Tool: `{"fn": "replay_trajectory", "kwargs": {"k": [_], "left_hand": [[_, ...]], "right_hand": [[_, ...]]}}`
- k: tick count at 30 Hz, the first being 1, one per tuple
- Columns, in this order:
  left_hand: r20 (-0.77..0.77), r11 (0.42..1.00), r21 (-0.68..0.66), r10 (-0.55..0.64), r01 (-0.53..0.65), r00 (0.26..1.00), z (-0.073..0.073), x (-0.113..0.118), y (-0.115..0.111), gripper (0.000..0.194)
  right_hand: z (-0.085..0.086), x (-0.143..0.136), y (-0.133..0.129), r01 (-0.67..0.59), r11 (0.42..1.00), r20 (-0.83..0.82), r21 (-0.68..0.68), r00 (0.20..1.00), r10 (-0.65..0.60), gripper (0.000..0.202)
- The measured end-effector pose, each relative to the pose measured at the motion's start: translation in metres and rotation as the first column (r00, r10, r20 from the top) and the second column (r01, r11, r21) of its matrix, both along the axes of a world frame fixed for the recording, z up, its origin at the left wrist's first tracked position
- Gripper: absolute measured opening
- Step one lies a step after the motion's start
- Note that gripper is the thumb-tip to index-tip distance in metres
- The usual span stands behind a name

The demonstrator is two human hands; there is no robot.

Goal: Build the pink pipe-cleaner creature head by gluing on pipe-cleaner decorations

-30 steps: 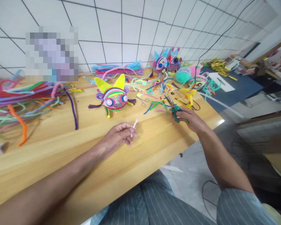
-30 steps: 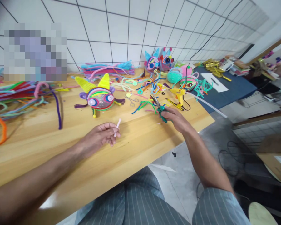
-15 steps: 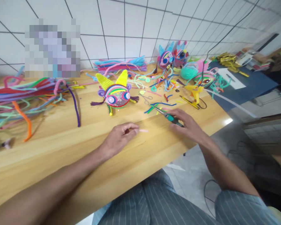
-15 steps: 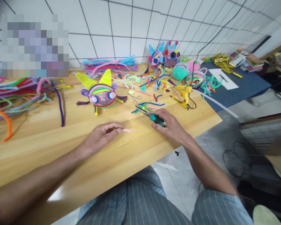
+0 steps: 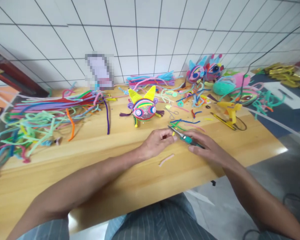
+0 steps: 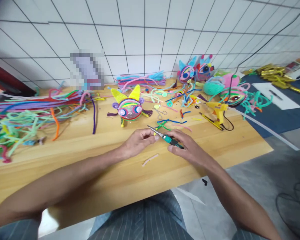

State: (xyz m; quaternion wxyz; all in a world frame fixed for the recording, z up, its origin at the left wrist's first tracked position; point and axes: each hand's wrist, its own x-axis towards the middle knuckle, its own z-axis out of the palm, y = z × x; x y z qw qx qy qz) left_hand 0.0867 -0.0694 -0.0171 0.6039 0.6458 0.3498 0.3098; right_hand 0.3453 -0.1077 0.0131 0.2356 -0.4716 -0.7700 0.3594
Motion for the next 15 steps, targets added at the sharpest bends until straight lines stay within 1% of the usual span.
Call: {"fn": "replay_trajectory", "kwargs": {"k": [2, 4, 6, 7, 9, 10, 11, 12, 13, 14, 15], "left_hand": [[-0.052, 1.000, -0.026, -0.018, 0.016, 0.998, -0.001, -0.005, -0.002, 0.042], [-0.125, 0.998, -0.058, -0.028, 0.021, 0.992, 0.001, -0.009, -0.001, 0.036], [-0.216, 0.999, -0.054, -0.013, 0.001, 0.976, 0.004, -0.007, 0.004, 0.032], [-0.262, 0.999, -0.031, 0.006, -0.014, 0.965, 0.006, -0.004, 0.008, 0.030], [-0.347, 0.998, 0.053, 0.055, -0.038, 0.936, 0.013, 0.010, 0.021, 0.030], [-0.386, 0.993, 0.114, 0.076, -0.034, 0.920, 0.016, 0.018, 0.029, 0.030], [-0.433, 0.984, 0.177, 0.095, -0.018, 0.896, 0.020, 0.028, 0.037, 0.031], [-0.494, 0.969, 0.247, 0.127, -0.001, 0.860, 0.023, 0.037, 0.045, 0.032], [-0.541, 0.951, 0.309, 0.161, 0.017, 0.825, 0.026, 0.046, 0.052, 0.031], [-0.558, 0.938, 0.345, 0.187, 0.021, 0.808, 0.028, 0.055, 0.057, 0.030], [-0.576, 0.922, 0.385, 0.213, 0.032, 0.789, 0.029, 0.063, 0.062, 0.029]], "right_hand": [[-0.002, 0.008, 0.004, 0.065, 0.998, -0.017, -0.009, 0.998, -0.065, 0.052], [-0.001, 0.020, 0.010, 0.169, 0.986, -0.051, -0.013, 0.984, -0.169, 0.048], [0.003, 0.034, 0.019, 0.304, 0.953, -0.057, 0.008, 0.951, -0.303, 0.041], [0.006, 0.041, 0.023, 0.382, 0.923, -0.054, 0.040, 0.924, -0.379, 0.038], [0.016, 0.054, 0.028, 0.536, 0.831, -0.078, 0.152, 0.844, -0.530, 0.031], [0.022, 0.059, 0.030, 0.592, 0.779, -0.118, 0.205, 0.805, -0.581, 0.028], [0.028, 0.064, 0.030, 0.638, 0.731, -0.182, 0.242, 0.770, -0.612, 0.025], [0.035, 0.068, 0.028, 0.673, 0.696, -0.259, 0.253, 0.740, -0.621, 0.022], [0.040, 0.071, 0.026, 0.694, 0.679, -0.334, 0.240, 0.716, -0.613, 0.021], [0.045, 0.073, 0.024, 0.702, 0.680, -0.395, 0.212, 0.698, -0.597, 0.021], [0.049, 0.074, 0.021, 0.697, 0.695, -0.438, 0.177, 0.688, -0.579, 0.021]]}}
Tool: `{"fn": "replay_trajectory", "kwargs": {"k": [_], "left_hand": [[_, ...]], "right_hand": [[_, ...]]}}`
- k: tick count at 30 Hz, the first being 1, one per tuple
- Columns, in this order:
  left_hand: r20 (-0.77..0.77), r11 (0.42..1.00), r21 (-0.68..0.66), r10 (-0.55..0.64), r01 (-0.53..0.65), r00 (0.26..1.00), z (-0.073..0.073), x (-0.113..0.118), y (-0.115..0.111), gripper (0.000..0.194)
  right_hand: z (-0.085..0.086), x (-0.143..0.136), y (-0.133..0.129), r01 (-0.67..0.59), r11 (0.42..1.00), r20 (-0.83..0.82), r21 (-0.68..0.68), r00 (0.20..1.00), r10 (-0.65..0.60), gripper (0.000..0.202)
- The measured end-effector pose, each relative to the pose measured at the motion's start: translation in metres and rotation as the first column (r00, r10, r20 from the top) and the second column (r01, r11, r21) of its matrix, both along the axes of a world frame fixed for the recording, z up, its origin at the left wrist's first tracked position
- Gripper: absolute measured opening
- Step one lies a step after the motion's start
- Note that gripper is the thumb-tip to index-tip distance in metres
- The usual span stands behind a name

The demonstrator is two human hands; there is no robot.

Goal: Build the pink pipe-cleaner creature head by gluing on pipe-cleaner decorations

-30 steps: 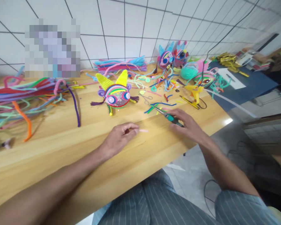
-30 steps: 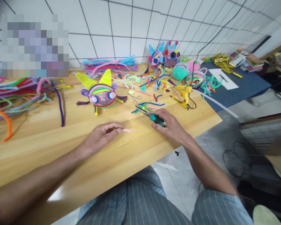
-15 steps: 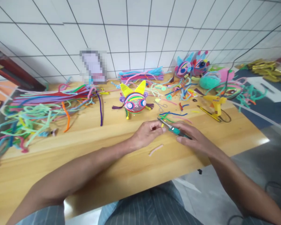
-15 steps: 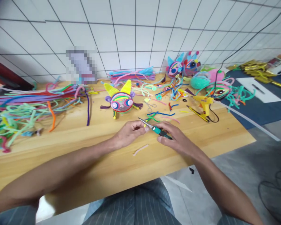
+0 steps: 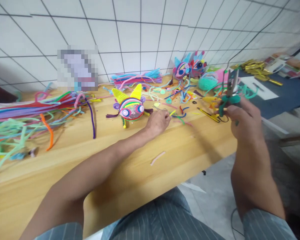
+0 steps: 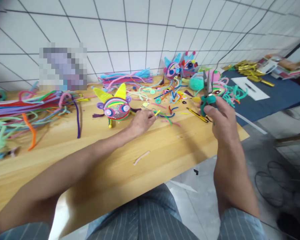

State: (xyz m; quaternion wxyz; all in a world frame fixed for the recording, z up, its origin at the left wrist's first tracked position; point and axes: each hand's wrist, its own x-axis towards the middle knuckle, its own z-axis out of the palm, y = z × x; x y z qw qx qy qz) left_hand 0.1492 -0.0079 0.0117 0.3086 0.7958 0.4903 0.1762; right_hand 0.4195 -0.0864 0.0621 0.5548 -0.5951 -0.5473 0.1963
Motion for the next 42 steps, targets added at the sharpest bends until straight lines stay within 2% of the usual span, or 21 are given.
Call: {"fn": "replay_trajectory", "kwargs": {"k": [4, 8, 11, 13, 14, 16, 17, 19, 21, 22, 24, 26, 28, 31, 33, 35, 37, 38, 39, 40, 42], "left_hand": [[-0.166, 0.978, 0.194, -0.042, 0.075, 0.985, -0.001, 0.026, 0.002, 0.033], [-0.258, 0.887, 0.383, -0.163, 0.256, 0.952, -0.012, 0.048, -0.007, 0.072], [-0.356, 0.772, 0.353, -0.411, 0.528, 0.839, -0.027, 0.063, -0.006, 0.062], [-0.424, 0.715, 0.280, -0.507, 0.641, 0.750, -0.035, 0.071, 0.004, 0.063], [-0.446, 0.729, 0.261, -0.490, 0.632, 0.749, -0.037, 0.074, 0.011, 0.068], [-0.475, 0.823, 0.264, -0.343, 0.504, 0.810, -0.034, 0.078, 0.025, 0.072], [-0.463, 0.845, 0.300, -0.276, 0.442, 0.842, -0.029, 0.077, 0.030, 0.071], [-0.398, 0.815, 0.400, -0.258, 0.419, 0.880, -0.015, 0.069, 0.026, 0.067], [-0.367, 0.789, 0.428, -0.293, 0.440, 0.883, 0.002, 0.048, 0.005, 0.049], [-0.375, 0.807, 0.397, -0.293, 0.438, 0.879, 0.010, 0.033, -0.011, 0.039], [-0.432, 0.880, 0.252, -0.271, 0.403, 0.860, 0.020, -0.001, -0.048, 0.034], [-0.509, 0.923, 0.077, -0.288, 0.376, 0.811, 0.023, -0.036, -0.083, 0.033], [-0.573, 0.936, -0.045, -0.310, 0.349, 0.759, 0.020, -0.061, -0.111, 0.030], [-0.578, 0.952, -0.115, -0.297, 0.284, 0.760, 0.010, -0.076, -0.132, 0.027], [-0.530, 0.955, -0.142, -0.295, 0.259, 0.795, 0.003, -0.075, -0.133, 0.026], [-0.405, 0.964, -0.154, -0.263, 0.218, 0.876, -0.002, -0.075, -0.125, 0.020], [-0.134, 0.972, -0.191, -0.162, 0.134, 0.978, -0.006, -0.080, -0.112, 0.012], [0.058, 0.964, -0.250, -0.079, 0.091, 0.995, -0.007, -0.084, -0.104, 0.012], [0.254, 0.943, -0.327, 0.030, 0.057, 0.967, -0.007, -0.088, -0.097, 0.013], [0.420, 0.911, -0.411, 0.150, 0.040, 0.895, -0.006, -0.092, -0.090, 0.017], [0.629, 0.834, -0.549, 0.372, 0.050, 0.683, -0.003, -0.100, -0.079, 0.028]], "right_hand": [[0.002, -0.001, -0.007, -0.114, 0.993, -0.065, -0.028, 0.992, 0.112, 0.020], [-0.001, -0.007, -0.011, -0.135, 0.990, -0.053, -0.034, 0.990, 0.133, 0.024], [0.002, -0.015, -0.017, -0.135, 0.991, -0.093, -0.018, 0.987, 0.133, 0.029], [0.006, -0.019, -0.021, -0.143, 0.990, -0.127, -0.015, 0.982, 0.140, 0.030], [0.007, -0.020, -0.023, -0.146, 0.989, -0.135, -0.016, 0.981, 0.143, 0.031], [0.007, -0.020, -0.025, -0.144, 0.989, -0.132, -0.017, 0.981, 0.141, 0.034], [0.007, -0.020, -0.026, -0.141, 0.990, -0.120, -0.015, 0.983, 0.138, 0.036], [0.004, -0.018, -0.028, -0.128, 0.992, -0.081, 0.012, 0.988, 0.128, 0.040], [-0.001, -0.016, -0.031, -0.126, 0.991, -0.032, 0.039, 0.991, 0.127, 0.043], [-0.004, -0.015, -0.034, -0.129, 0.991, -0.014, 0.044, 0.991, 0.130, 0.045], [-0.010, -0.016, -0.039, -0.146, 0.989, -0.001, 0.012, 0.989, 0.146, 0.045], [-0.016, -0.021, -0.043, -0.171, 0.984, -0.007, -0.045, 0.985, 0.171, 0.046], [-0.023, -0.029, -0.046, -0.194, 0.976, -0.017, -0.094, 0.981, 0.194, 0.047], [-0.032, -0.046, -0.046, -0.245, 0.955, 0.006, -0.169, 0.968, 0.250, 0.045], [-0.036, -0.059, -0.045, -0.309, 0.927, 0.043, -0.213, 0.945, 0.325, 0.042], [-0.037, -0.070, -0.044, -0.375, 0.899, 0.088, -0.226, 0.911, 0.403, 0.039], [-0.038, -0.078, -0.043, -0.420, 0.883, 0.141, -0.211, 0.881, 0.452, 0.036], [-0.039, -0.080, -0.042, -0.434, 0.878, 0.172, -0.203, 0.867, 0.468, 0.035], [-0.040, -0.082, -0.040, -0.443, 0.875, 0.206, -0.196, 0.854, 0.478, 0.034], [-0.041, -0.083, -0.039, -0.449, 0.872, 0.239, -0.194, 0.841, 0.486, 0.035], [-0.044, -0.085, -0.033, -0.455, 0.867, 0.288, -0.204, 0.819, 0.497, 0.035]]}}
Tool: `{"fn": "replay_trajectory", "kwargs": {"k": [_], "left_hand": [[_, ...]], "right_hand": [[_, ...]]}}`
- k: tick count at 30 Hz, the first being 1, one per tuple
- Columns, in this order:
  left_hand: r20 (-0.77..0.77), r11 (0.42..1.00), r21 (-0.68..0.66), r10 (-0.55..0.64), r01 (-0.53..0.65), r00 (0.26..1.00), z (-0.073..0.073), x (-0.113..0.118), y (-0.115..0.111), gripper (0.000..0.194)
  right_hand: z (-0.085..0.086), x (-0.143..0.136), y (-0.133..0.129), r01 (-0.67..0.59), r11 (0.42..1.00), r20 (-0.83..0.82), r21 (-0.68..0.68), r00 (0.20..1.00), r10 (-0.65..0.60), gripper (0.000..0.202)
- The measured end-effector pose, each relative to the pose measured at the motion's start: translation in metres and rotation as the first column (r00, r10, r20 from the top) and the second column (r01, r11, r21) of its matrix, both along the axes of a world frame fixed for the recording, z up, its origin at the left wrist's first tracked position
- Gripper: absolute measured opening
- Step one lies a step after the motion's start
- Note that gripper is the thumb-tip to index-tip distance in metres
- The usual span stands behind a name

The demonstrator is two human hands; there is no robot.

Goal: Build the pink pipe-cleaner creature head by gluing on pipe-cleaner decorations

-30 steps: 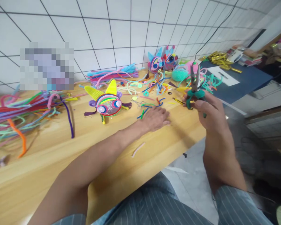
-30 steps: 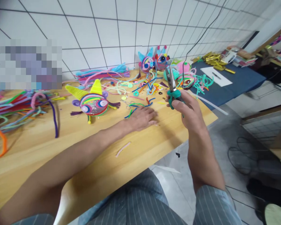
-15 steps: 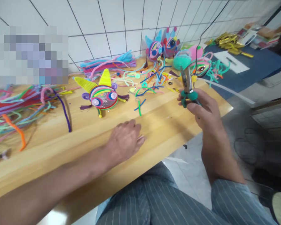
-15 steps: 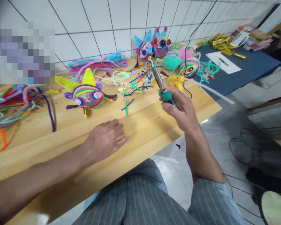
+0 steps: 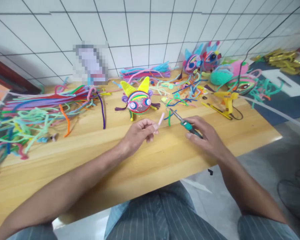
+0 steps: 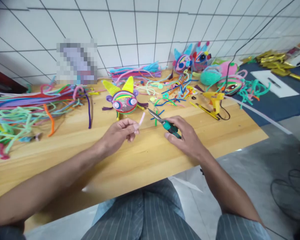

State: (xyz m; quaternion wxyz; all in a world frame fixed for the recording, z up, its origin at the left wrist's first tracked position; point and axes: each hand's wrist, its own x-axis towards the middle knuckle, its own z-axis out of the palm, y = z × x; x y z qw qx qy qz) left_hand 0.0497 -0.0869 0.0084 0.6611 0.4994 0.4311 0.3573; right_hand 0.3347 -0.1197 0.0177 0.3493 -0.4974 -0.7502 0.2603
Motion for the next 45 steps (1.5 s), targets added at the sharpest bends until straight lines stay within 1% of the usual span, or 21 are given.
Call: {"fn": "replay_trajectory", "kwargs": {"k": [1, 3, 5, 7, 12, 15, 19, 24, 29, 35, 41, 45], "left_hand": [[0.114, 0.996, -0.072, 0.064, -0.056, 0.991, 0.002, -0.002, 0.004, 0.034], [0.253, 0.975, -0.190, 0.159, -0.112, 0.954, 0.006, -0.004, 0.008, 0.037], [0.309, 0.953, -0.280, 0.207, -0.120, 0.928, 0.009, -0.005, 0.010, 0.034], [0.329, 0.940, -0.321, 0.228, -0.119, 0.916, 0.009, -0.006, 0.012, 0.030], [0.339, 0.947, -0.310, 0.197, -0.089, 0.920, 0.003, -0.009, 0.017, 0.026], [0.341, 0.953, -0.301, 0.149, -0.042, 0.928, 0.000, -0.009, 0.018, 0.028], [0.352, 0.958, -0.286, 0.099, 0.006, 0.931, -0.002, -0.009, 0.017, 0.030], [0.323, 0.956, -0.293, 0.107, -0.008, 0.940, -0.003, -0.008, 0.017, 0.030], [0.296, 0.958, -0.288, 0.097, -0.008, 0.950, -0.004, -0.008, 0.017, 0.029], [0.277, 0.949, -0.314, 0.086, 0.005, 0.957, -0.007, -0.007, 0.017, 0.027], [0.268, 0.950, -0.313, 0.099, -0.011, 0.958, -0.009, -0.006, 0.017, 0.024], [0.243, 0.949, -0.314, 0.102, -0.021, 0.965, -0.009, -0.005, 0.017, 0.019]], "right_hand": [[-0.002, -0.001, 0.003, -0.007, 1.000, 0.017, -0.008, 1.000, 0.007, 0.035], [-0.004, -0.004, 0.011, -0.032, 0.998, 0.038, -0.056, 0.999, 0.034, 0.035], [-0.005, -0.008, 0.018, -0.063, 0.989, 0.051, -0.134, 0.996, 0.071, 0.034], [-0.005, -0.013, 0.024, -0.085, 0.974, 0.051, -0.209, 0.994, 0.097, 0.034], [0.000, -0.027, 0.032, -0.134, 0.920, -0.054, -0.370, 0.991, 0.122, 0.032], [0.004, -0.034, 0.036, -0.164, 0.894, -0.111, -0.418, 0.985, 0.129, 0.033], [0.005, -0.040, 0.041, -0.202, 0.856, -0.128, -0.477, 0.979, 0.160, 0.035], [0.000, -0.044, 0.045, -0.240, 0.827, -0.147, -0.508, 0.970, 0.192, 0.032], [-0.005, -0.045, 0.046, -0.258, 0.822, -0.178, -0.507, 0.965, 0.193, 0.032], [-0.006, -0.042, 0.048, -0.239, 0.836, -0.167, -0.494, 0.970, 0.179, 0.031], [-0.005, -0.043, 0.048, -0.222, 0.849, -0.153, -0.479, 0.974, 0.168, 0.029], [-0.009, -0.042, 0.047, -0.191, 0.880, -0.089, -0.435, 0.982, 0.169, 0.028]]}}
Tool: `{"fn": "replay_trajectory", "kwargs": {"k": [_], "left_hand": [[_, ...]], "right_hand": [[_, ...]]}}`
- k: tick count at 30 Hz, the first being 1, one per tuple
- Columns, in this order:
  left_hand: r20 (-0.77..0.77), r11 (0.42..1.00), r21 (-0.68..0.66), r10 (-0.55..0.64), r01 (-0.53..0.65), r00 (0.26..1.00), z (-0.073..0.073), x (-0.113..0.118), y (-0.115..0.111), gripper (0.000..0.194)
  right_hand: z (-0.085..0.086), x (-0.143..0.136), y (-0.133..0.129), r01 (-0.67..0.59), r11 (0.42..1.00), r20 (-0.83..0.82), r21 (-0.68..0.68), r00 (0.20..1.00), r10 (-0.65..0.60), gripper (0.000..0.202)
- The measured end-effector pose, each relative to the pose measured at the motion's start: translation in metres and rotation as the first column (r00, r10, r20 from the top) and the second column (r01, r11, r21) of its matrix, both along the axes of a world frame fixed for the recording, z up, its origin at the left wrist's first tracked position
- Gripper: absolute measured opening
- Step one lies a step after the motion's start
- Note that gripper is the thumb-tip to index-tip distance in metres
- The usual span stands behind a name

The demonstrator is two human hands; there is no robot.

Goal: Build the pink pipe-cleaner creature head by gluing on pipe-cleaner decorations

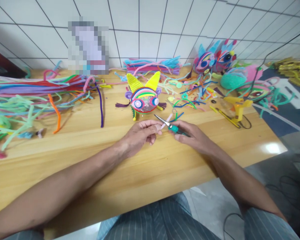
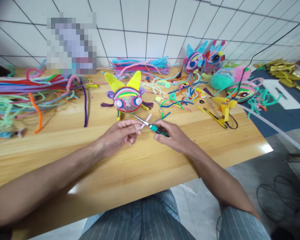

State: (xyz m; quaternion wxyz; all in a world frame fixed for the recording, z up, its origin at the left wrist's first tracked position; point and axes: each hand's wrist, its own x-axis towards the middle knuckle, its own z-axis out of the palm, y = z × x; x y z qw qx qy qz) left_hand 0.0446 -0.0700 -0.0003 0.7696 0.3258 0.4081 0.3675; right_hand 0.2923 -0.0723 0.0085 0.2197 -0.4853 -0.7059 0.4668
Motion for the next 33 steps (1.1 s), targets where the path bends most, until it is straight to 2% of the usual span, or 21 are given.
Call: {"fn": "replay_trajectory", "kwargs": {"k": [4, 13, 33], "left_hand": [[-0.002, 1.000, 0.022, -0.007, 0.007, 1.000, -0.003, 0.000, 0.000, 0.022], [0.003, 0.997, 0.068, -0.024, 0.024, 1.000, -0.011, -0.001, 0.000, 0.042], [-0.004, 0.996, 0.088, -0.007, 0.008, 1.000, -0.014, -0.001, -0.002, 0.032]], "right_hand": [[-0.003, -0.001, -0.001, 0.006, 0.997, 0.062, 0.074, 0.998, -0.011, 0.028], [-0.003, -0.002, -0.002, -0.035, 0.987, 0.135, 0.155, 0.991, 0.014, 0.025], [-0.011, 0.000, -0.002, -0.077, 0.951, 0.163, 0.298, 0.986, 0.029, 0.024]]}}
